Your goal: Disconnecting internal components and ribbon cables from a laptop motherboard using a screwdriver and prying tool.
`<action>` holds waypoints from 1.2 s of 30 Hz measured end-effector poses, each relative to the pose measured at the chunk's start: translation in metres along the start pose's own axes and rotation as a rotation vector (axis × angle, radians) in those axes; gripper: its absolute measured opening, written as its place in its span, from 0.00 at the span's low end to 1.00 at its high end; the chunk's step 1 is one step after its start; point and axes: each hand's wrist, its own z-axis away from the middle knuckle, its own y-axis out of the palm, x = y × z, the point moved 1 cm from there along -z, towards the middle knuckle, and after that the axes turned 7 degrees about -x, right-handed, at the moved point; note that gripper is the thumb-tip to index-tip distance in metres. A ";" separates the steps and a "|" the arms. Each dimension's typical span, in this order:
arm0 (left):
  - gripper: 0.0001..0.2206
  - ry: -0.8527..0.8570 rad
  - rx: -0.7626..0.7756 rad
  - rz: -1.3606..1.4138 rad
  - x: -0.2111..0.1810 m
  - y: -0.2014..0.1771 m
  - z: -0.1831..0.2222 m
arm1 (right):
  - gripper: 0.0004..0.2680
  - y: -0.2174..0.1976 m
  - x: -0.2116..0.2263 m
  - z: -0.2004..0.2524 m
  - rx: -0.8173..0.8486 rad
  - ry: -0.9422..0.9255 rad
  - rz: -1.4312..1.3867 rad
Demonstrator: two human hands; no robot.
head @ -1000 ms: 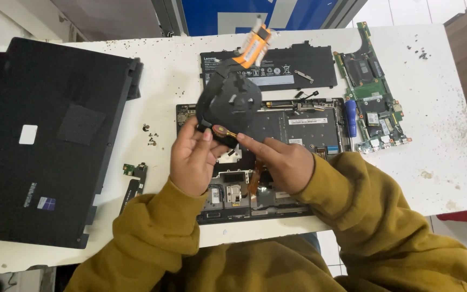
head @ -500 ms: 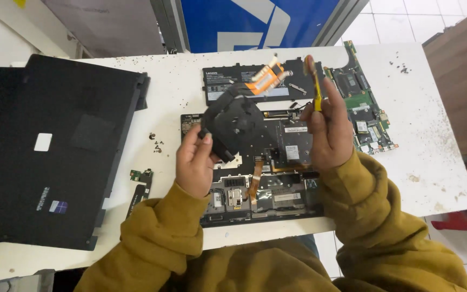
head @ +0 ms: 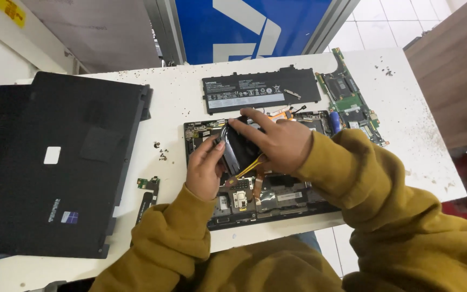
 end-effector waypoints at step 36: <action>0.12 0.526 0.194 -0.831 -0.030 0.023 0.025 | 0.19 0.120 -0.084 0.070 -0.453 0.342 -0.054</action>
